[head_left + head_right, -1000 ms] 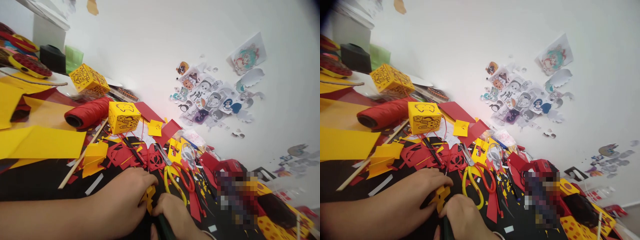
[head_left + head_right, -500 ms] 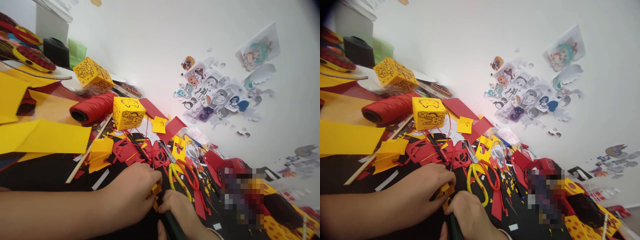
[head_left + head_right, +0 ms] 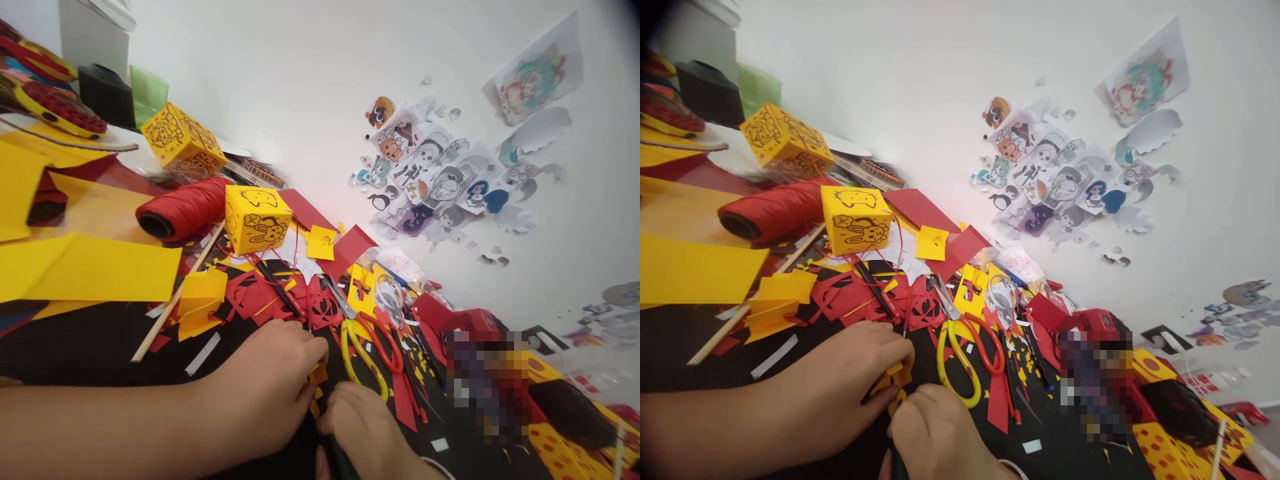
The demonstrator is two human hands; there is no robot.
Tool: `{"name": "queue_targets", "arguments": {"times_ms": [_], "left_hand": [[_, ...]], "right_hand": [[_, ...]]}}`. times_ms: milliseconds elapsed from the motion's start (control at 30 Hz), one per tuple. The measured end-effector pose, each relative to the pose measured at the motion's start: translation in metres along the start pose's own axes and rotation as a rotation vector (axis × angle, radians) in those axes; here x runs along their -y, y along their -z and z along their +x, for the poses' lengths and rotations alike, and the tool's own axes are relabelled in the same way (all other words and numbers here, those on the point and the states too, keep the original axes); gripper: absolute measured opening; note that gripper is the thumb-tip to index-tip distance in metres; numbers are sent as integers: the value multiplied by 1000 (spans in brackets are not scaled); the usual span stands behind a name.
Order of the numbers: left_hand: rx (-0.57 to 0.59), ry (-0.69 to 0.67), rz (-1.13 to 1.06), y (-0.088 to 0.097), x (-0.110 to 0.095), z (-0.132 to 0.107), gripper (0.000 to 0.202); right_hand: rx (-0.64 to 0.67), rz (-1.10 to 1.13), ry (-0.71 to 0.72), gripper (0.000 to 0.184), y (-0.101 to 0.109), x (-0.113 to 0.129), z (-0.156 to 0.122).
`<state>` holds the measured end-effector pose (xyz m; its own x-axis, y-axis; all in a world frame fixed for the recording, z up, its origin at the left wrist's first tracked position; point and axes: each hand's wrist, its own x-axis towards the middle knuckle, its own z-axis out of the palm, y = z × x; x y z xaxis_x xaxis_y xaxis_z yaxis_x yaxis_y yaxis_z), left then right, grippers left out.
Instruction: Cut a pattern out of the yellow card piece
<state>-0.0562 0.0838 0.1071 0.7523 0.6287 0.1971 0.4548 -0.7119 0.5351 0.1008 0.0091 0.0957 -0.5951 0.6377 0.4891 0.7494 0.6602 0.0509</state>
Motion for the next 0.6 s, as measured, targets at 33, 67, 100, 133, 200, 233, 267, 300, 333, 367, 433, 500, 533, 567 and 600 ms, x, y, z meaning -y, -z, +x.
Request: {"name": "queue_targets", "arguments": {"times_ms": [33, 67, 100, 133, 200, 233, 267, 300, 333, 367, 433, 500, 533, 567, 600], "left_hand": [[-1, -3, 5, 0, 0, 0, 12], [-1, -7, 9, -1, 0, -1, 12], [-2, -9, 12, -1, 1, -1, 13], [-1, -11, 13, -2, 1, -1, 13], [2, -16, 8, -2, 1, -1, 13], [7, -18, 4, -1, 1, -1, 13], [13, -19, -1, -1, 0, -1, 14], [21, -18, -5, 0, 0, 0, 14], [31, -15, -8, 0, 0, 0, 14], [39, -9, -10, 1, 0, 0, 14], [45, -1, -11, 1, -1, 0, 14], [46, 0, -12, 1, -1, 0, 14], [44, -3, -13, 1, 0, 0, 15], [45, -8, -13, 1, 0, 0, 15], [49, -12, -11, 1, 0, 0, 16]], "right_hand": [[5, 3, 6, 12, 0, 0, -1], [2, 16, 12, 11, -1, -1, -2], [-5, 34, 10, 10, -2, -1, -3], [-8, 53, 2, 10, -3, -2, -4], [-7, 93, -13, 11, -5, -6, -7], [-1, 117, -18, 11, -6, -8, -8], [5, 144, -27, 12, -6, -11, -9], [9, 181, -35, 12, -7, -13, -10], [13, 228, -41, 13, -8, -16, -11], [22, 277, -61, 14, -8, -19, -11], [37, 360, -135, 16, -10, -23, -12], [30, 407, -213, 14, -10, -24, -11], [27, 419, -248, 14, -9, -23, -10], [30, 426, -269, 15, -8, -22, -9], [31, 428, -272, 16, -6, -20, -7]]}}
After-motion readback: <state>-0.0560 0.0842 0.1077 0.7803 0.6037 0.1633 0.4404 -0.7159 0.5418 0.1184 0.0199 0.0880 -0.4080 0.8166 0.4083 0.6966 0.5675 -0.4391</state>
